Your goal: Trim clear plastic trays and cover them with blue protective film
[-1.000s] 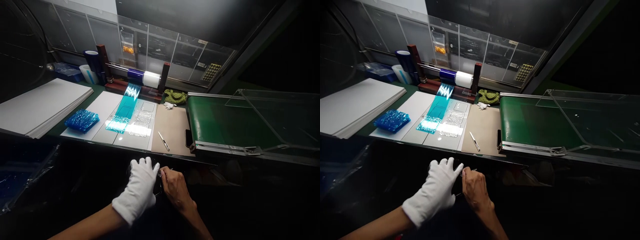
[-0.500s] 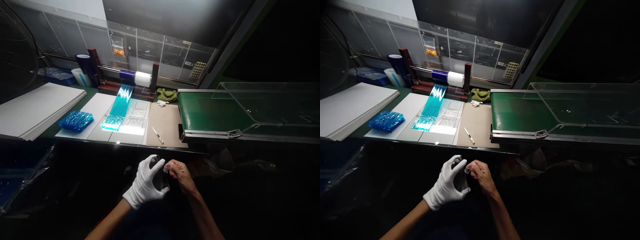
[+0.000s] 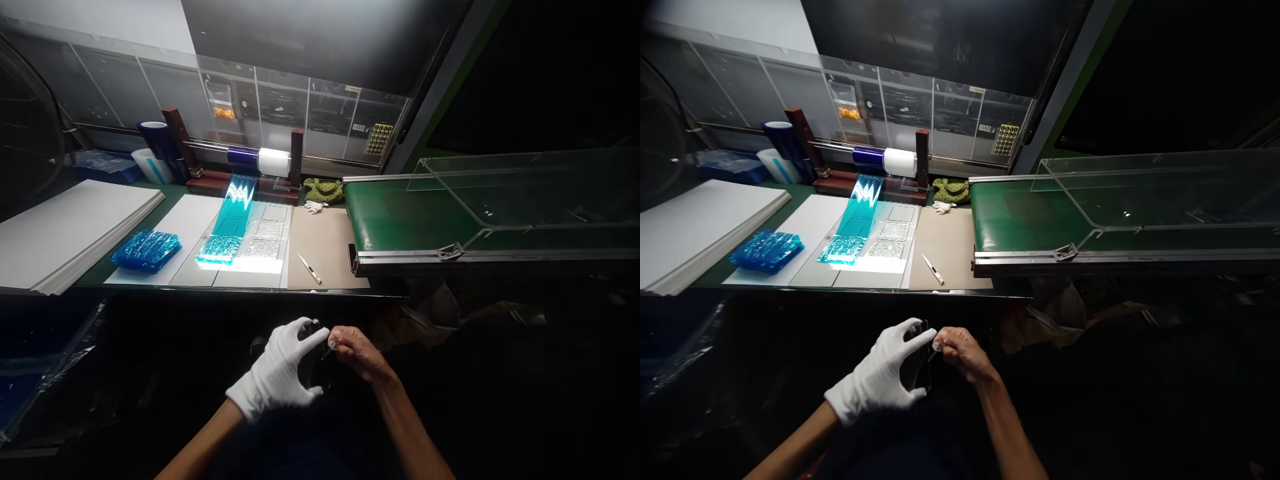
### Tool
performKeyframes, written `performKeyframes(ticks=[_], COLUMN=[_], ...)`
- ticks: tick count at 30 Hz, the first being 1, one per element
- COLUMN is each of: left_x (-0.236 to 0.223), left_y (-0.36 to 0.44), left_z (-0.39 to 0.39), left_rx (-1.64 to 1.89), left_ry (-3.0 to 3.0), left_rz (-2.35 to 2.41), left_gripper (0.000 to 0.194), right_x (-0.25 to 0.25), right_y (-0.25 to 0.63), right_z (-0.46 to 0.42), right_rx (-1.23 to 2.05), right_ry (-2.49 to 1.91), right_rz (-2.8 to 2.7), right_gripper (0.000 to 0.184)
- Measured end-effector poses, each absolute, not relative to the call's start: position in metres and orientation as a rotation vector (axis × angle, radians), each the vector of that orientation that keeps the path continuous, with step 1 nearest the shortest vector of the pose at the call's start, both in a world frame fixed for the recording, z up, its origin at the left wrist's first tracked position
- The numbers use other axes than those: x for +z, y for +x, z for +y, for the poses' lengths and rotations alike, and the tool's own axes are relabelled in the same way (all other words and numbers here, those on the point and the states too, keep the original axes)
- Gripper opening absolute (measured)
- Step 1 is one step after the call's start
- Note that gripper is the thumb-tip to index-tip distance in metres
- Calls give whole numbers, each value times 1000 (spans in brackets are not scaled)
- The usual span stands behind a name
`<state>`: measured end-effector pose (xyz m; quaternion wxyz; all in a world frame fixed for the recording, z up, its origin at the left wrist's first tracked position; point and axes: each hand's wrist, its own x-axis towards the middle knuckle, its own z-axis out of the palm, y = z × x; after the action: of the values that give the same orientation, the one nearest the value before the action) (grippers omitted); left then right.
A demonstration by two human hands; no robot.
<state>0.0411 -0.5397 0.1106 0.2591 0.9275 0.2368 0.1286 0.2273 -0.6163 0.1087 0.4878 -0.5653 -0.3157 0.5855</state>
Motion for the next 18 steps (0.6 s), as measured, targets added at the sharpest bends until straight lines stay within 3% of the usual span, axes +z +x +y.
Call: performKeyframes(ticks=[2,6,10,14,18], left_x=[105,100,93,93,92], left_y=[39,37,28,15,9], left_z=[-542,-541,-535,-538,-543], left_rx=[379,406,542,624,636], left_ry=[2493,2402,1887,1142,874], left_rz=[625,758,883,911,881], left_gripper=[92,97,101,86,72], right_x=[96,44,-5,7,33], right_y=[236,247,273,343,394], right_z=[-621,-641,-672,-693,-700], right_rx=[1383,1001,873,631,511], right_ry=[-1287,-1471,-1689,-1707,-1691], right_rz=[-550,-248,-3,92,127], right_gripper=[30,33,32,42,49])
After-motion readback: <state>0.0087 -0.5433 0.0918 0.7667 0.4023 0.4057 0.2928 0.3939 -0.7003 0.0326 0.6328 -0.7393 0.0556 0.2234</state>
